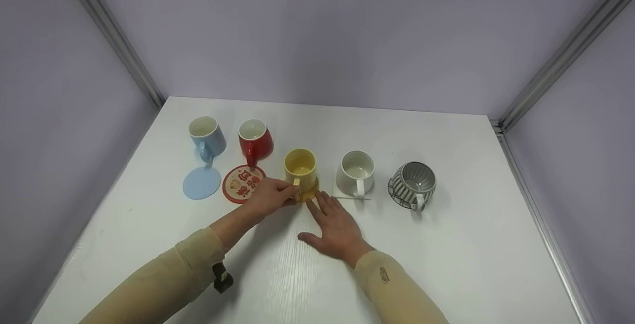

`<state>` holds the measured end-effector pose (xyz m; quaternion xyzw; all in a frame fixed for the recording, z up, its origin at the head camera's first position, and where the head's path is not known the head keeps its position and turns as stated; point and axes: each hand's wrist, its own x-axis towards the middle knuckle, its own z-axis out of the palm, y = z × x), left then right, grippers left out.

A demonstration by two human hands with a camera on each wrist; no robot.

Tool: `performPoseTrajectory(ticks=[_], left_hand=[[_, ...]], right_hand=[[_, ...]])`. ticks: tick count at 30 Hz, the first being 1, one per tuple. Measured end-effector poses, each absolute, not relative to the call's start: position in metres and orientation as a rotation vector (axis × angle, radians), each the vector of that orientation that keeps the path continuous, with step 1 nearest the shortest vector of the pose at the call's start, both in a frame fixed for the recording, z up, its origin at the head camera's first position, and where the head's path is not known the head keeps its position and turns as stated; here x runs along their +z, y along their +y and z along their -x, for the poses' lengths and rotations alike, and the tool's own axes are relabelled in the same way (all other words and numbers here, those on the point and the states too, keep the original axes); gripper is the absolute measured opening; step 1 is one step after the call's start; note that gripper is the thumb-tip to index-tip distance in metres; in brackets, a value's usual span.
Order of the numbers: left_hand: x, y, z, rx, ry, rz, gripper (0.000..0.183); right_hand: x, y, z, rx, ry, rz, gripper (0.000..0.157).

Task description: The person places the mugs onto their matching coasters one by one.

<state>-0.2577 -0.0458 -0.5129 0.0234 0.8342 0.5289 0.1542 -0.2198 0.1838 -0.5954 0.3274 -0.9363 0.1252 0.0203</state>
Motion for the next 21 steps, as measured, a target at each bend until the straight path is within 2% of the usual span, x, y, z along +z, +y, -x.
performPoseTrajectory(ticks=[10, 21], left_hand=[[-0.509, -0.069, 0.252, 1.574, 2.381, -0.017, 0.028], [-0.494, -0.112, 0.262, 1.608, 2.463, 0.238, 0.036]], right_hand=[[-0.596, 0.183, 0.22, 0.391, -2.944, -1.017, 0.088], [-0.595, 0.183, 0.217, 0.37, -2.956, -0.983, 0.088]])
